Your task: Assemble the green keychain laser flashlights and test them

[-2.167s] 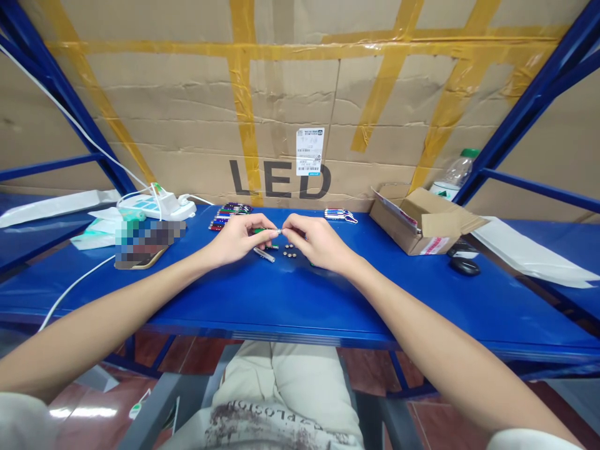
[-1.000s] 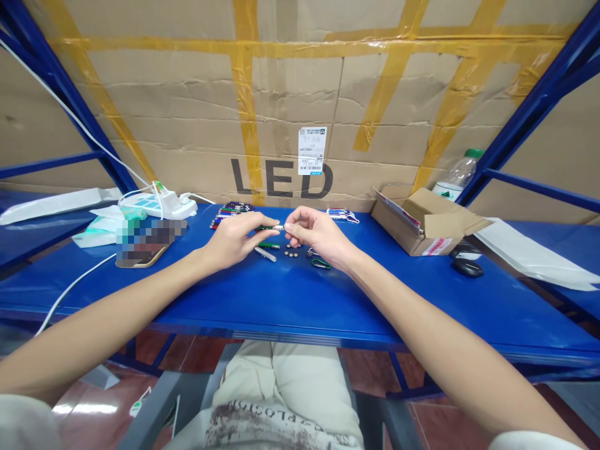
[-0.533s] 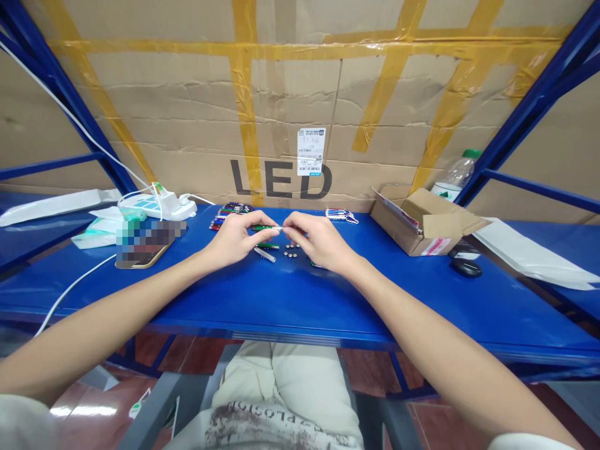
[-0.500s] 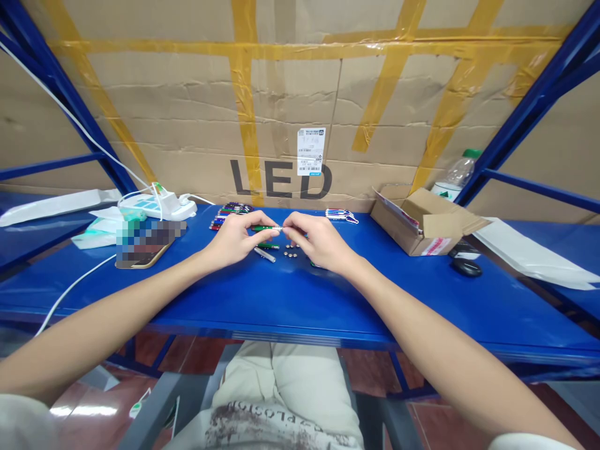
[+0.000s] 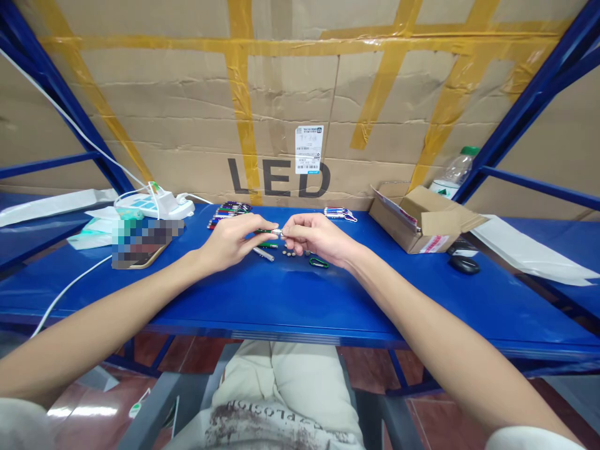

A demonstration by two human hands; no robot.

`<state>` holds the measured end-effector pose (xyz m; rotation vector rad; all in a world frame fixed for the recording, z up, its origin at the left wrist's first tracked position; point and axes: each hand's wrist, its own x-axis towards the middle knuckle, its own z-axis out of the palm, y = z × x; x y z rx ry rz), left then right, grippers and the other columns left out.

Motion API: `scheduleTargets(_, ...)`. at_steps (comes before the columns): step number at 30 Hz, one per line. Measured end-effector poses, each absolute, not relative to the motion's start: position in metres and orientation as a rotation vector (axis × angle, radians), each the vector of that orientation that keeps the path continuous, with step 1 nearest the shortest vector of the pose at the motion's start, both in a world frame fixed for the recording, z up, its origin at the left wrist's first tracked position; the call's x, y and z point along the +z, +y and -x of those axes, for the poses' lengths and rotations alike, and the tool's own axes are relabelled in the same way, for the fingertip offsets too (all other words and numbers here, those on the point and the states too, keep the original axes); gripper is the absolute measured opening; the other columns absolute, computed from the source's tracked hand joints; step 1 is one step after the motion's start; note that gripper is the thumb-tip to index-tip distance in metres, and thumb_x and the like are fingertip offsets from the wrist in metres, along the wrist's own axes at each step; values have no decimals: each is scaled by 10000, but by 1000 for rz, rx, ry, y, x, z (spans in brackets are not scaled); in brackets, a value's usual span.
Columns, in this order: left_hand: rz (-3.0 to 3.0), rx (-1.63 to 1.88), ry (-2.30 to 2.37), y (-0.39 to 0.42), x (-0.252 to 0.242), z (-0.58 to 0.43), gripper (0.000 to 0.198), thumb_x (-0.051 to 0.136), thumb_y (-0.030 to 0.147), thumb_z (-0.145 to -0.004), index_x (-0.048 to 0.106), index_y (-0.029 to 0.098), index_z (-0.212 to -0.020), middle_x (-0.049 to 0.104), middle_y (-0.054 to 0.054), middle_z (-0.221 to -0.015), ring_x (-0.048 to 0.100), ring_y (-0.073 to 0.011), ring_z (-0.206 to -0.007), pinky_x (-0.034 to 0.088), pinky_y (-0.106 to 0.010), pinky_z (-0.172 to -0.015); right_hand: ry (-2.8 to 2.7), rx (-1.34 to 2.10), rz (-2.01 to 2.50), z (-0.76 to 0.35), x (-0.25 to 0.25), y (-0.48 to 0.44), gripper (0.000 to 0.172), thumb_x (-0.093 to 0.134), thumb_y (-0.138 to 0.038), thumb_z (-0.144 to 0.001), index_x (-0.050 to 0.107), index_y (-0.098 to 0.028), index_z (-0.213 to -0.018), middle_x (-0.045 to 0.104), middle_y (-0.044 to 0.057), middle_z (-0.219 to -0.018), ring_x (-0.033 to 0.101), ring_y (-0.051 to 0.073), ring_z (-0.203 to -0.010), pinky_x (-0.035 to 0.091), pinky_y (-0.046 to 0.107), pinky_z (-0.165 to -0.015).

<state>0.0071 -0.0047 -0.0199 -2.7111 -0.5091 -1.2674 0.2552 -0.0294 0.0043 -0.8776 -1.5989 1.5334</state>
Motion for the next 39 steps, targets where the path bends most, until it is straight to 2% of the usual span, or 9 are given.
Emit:
scheduleTargets(4,2716,-1264,-490,-7,-18,-8,266,626,398,-1115,775,183,-1165,825,-100,-1054,777,-213,-968,600,-331,-896,-1555,1612,879,-255,6,-30,390,958,-446,-735,673,-180,-745,650,-6,-681,517,100,-571,435,254,-563)
scheduleTargets(6,2793,-1333,-588,-9,-16,-11,287,646,435,-1100,787,186,-1132,828,-98,-1059,778,-220,-973,597,-330,-895,-1648,1516,895,-255,6,-31,389,908,-493,-799,664,-191,-778,658,0,-709,533,118,-585,443,274,-580)
scheduleTargets(9,2982,-1567,-976,-11,-13,-17,328,709,494,-1050,782,175,-1050,817,-66,-956,767,-196,-858,593,-297,-803,-1937,961,928,-255,5,-33,340,719,-534,-986,669,-211,-892,691,22,-781,603,172,-673,472,314,-655)
scheduleTargets(12,3193,-1754,-1181,-10,-11,-21,434,776,577,-971,761,146,-1016,773,-51,-813,727,-174,-732,591,-284,-715,-2145,307,884,-257,0,-33,271,561,-448,-1101,660,-222,-989,723,49,-879,643,211,-788,480,341,-760)
scheduleTargets(18,3410,-1787,-1265,-6,-8,-21,458,826,581,-920,755,134,-989,764,-52,-779,697,-138,-676,593,-269,-684,-2290,-63,740,-264,-9,-25,216,451,-339,-1161,613,-234,-1066,728,80,-991,654,223,-870,472,335,-798)
scheduleTargets(22,3438,-1791,-1276,-6,-9,-21,443,854,559,-899,749,135,-974,760,-47,-776,701,-138,-685,605,-273,-689,-2311,-31,749,-264,-8,-26,255,434,-365,-1165,603,-242,-1019,713,70,-946,636,223,-833,453,335,-784)
scheduleTargets(29,3392,-1733,-1281,-4,-15,-23,475,853,593,-883,756,137,-976,750,-49,-772,707,-158,-697,613,-297,-687,-2411,272,963,-269,8,-29,305,460,-458,-1132,615,-255,-965,695,39,-859,610,222,-778,415,330,-751)
scheduleTargets(34,3306,-1772,-1278,-1,-19,-22,478,846,596,-890,762,137,-990,753,-54,-803,708,-159,-710,607,-301,-703,-2591,563,1147,-287,20,-26,280,634,-477,-1005,650,-232,-871,706,17,-772,579,181,-662,394,310,-645)
scheduleTargets(39,3206,-1817,-1297,2,-16,-18,461,828,584,-915,769,135,-1004,757,-55,-800,707,-157,-712,598,-292,-702,-2687,848,1304,-301,22,-22,178,740,-390,-861,714,-216,-833,742,18,-777,621,187,-688,444,304,-636)
